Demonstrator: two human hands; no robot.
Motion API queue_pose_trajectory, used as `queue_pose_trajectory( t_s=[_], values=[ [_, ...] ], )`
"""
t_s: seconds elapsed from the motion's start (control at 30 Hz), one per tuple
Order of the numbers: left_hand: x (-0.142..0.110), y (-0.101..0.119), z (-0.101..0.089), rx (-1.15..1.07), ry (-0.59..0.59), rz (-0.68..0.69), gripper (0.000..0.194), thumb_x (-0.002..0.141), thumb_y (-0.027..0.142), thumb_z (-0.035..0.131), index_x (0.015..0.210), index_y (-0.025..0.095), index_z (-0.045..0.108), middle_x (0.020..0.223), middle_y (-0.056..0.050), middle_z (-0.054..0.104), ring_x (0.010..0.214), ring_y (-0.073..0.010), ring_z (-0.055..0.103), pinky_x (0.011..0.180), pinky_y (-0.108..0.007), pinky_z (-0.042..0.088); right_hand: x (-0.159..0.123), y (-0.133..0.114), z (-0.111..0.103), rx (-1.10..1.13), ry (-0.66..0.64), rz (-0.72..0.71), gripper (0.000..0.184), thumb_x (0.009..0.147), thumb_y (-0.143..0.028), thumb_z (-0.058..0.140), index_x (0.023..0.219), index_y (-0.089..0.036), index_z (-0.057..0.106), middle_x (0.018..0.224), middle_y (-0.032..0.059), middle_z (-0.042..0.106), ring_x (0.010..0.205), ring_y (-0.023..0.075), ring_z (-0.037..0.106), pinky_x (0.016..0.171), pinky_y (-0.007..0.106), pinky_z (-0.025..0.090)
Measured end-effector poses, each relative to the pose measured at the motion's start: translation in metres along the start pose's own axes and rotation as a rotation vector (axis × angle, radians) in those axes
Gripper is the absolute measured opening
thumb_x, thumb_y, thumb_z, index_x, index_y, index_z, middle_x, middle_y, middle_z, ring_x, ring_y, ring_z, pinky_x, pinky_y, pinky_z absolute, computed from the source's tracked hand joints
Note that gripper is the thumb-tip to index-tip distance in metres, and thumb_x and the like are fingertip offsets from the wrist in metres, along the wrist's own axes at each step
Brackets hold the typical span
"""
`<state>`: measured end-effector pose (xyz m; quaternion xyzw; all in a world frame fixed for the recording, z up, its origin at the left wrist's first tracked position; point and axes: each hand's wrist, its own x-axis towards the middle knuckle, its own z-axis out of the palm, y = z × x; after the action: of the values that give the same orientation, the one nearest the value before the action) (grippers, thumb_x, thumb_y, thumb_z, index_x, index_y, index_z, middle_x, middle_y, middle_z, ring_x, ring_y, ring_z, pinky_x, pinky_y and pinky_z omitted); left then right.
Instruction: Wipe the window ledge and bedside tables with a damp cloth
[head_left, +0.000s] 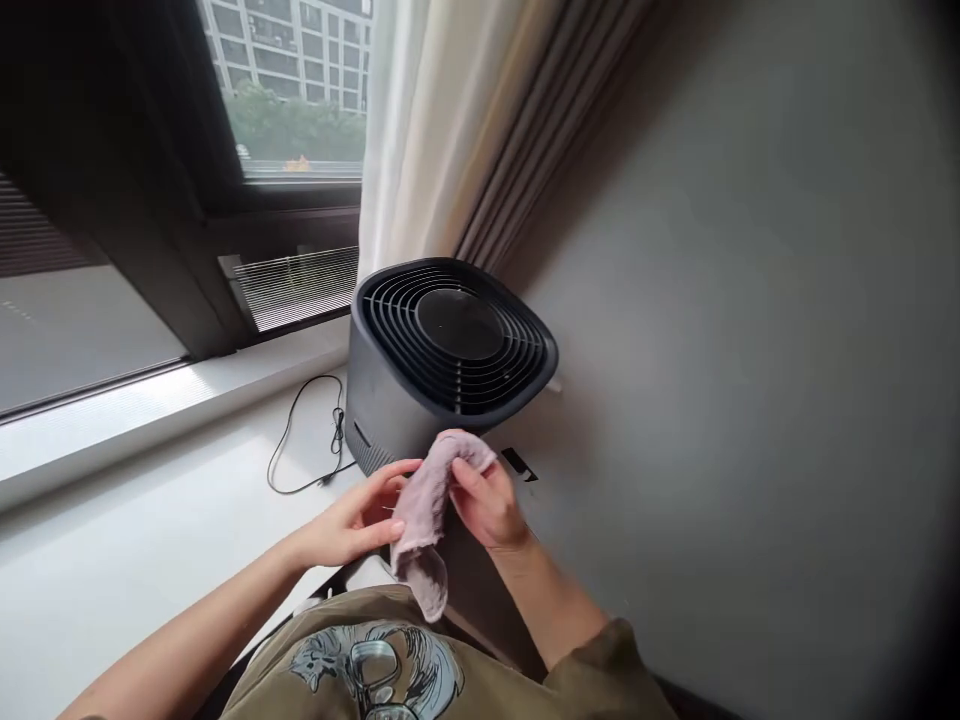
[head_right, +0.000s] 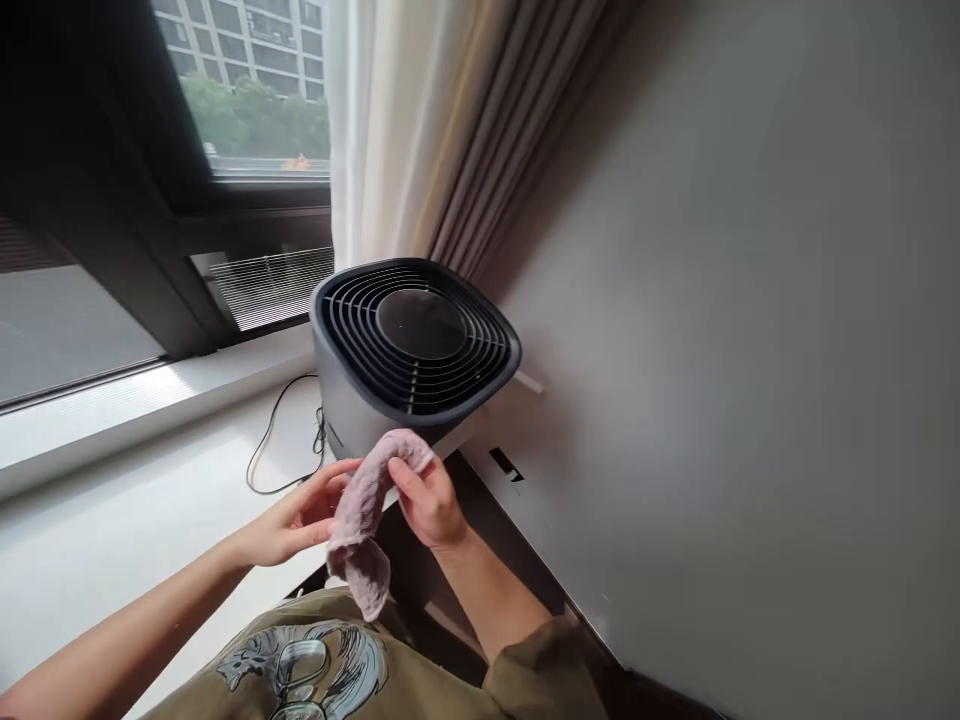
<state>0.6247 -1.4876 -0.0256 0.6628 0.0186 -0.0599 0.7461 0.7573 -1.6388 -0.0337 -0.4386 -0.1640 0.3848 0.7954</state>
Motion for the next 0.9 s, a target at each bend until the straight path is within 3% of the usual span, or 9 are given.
queue_pose_trajectory(
  t_s=[0.1, 0.2, 0.3, 0.37, 0.5, 0.63, 0.8, 0.9],
  values=[
    [0.075, 0.031, 0.041, -0.116, -0.088, 0.031, 0.063, 0.089, 0.036, 0.062, 0.145, 0.03, 0.036, 0.133, -0.015, 0.056, 0.107, -0.0219, 0.064, 0.087, -0.037, 0.055, 0.022, -0.067, -0.052, -0.18, 0.13, -0.02, 0.032, 0.068, -0.039, 0.076, 0.092, -0.022, 0.062, 0.078, 0.0014, 0.067, 0.07, 0.0169, 0.064, 0.066, 0.03, 0.055],
    [0.136, 0.051, 0.063, -0.11, -0.017, 0.018, 0.069, 0.088, 0.033, 0.063, 0.149, 0.032, 0.03, 0.146, -0.013, 0.045, 0.117, -0.0236, 0.06, 0.094, -0.041, 0.054, 0.073, -0.115, -0.091, -0.551, 0.242, -0.064, 0.022, 0.069, -0.034, 0.071, 0.083, -0.019, 0.063, 0.073, 0.0008, 0.065, 0.064, 0.0153, 0.061, 0.061, 0.029, 0.052],
    [0.18, 0.057, 0.061, 0.096, 0.176, -0.007, 0.065, 0.089, 0.032, 0.059, 0.149, 0.031, 0.033, 0.148, -0.01, 0.043, 0.137, -0.0276, 0.043, 0.107, -0.046, 0.046, 0.137, -0.129, -0.116, -0.985, 0.304, -0.164, 0.016, 0.071, -0.029, 0.065, 0.08, -0.017, 0.063, 0.078, 0.0018, 0.064, 0.069, 0.0152, 0.06, 0.069, 0.031, 0.052],
    [0.198, 0.059, 0.051, 0.312, 0.2, -0.017, 0.061, 0.089, 0.031, 0.057, 0.146, 0.025, 0.038, 0.147, -0.011, 0.045, 0.141, -0.0298, 0.037, 0.111, -0.049, 0.042, 0.172, -0.124, -0.125, -1.207, 0.236, -0.223, 0.012, 0.073, -0.028, 0.063, 0.075, -0.017, 0.062, 0.083, 0.0021, 0.062, 0.073, 0.014, 0.059, 0.076, 0.031, 0.052],
    [0.201, 0.072, 0.029, 0.831, 0.061, 0.131, 0.045, 0.09, 0.022, 0.049, 0.135, 0.016, 0.051, 0.128, -0.013, 0.061, 0.119, -0.0264, 0.057, 0.1, -0.045, 0.05, 0.2, -0.105, -0.13, -1.37, 0.023, -0.273, 0.022, 0.082, -0.037, 0.06, 0.072, -0.018, 0.061, 0.091, 0.0038, 0.057, 0.084, 0.0159, 0.059, 0.086, 0.033, 0.051],
    [0.184, 0.074, 0.009, 1.279, 0.143, 0.342, 0.024, 0.09, 0.015, 0.048, 0.108, 0.018, 0.063, 0.107, -0.009, 0.069, 0.088, -0.0199, 0.059, 0.076, -0.037, 0.053, 0.184, -0.093, -0.116, -1.376, -0.092, -0.381, 0.015, 0.087, -0.029, 0.056, 0.089, -0.016, 0.064, 0.109, 0.0102, 0.053, 0.103, 0.0237, 0.055, 0.097, 0.042, 0.048],
    [0.17, 0.064, -0.003, 1.364, 0.319, 0.478, 0.017, 0.086, 0.012, 0.053, 0.1, 0.016, 0.061, 0.094, -0.009, 0.066, 0.078, -0.0176, 0.051, 0.067, -0.034, 0.043, 0.164, -0.095, -0.108, -1.256, -0.436, -0.464, 0.018, 0.09, -0.015, 0.047, 0.1, -0.019, 0.061, 0.118, 0.0107, 0.052, 0.106, 0.0233, 0.052, 0.095, 0.042, 0.05],
    [0.17, 0.063, -0.003, 1.321, 0.31, 0.449, 0.015, 0.085, 0.012, 0.055, 0.099, 0.016, 0.059, 0.091, -0.009, 0.064, 0.077, -0.0174, 0.05, 0.066, -0.034, 0.041, 0.187, -0.098, -0.123, -1.306, -0.313, -0.421, 0.018, 0.087, -0.013, 0.047, 0.098, -0.018, 0.061, 0.117, 0.0109, 0.051, 0.107, 0.0231, 0.053, 0.097, 0.042, 0.049]
  ],
)
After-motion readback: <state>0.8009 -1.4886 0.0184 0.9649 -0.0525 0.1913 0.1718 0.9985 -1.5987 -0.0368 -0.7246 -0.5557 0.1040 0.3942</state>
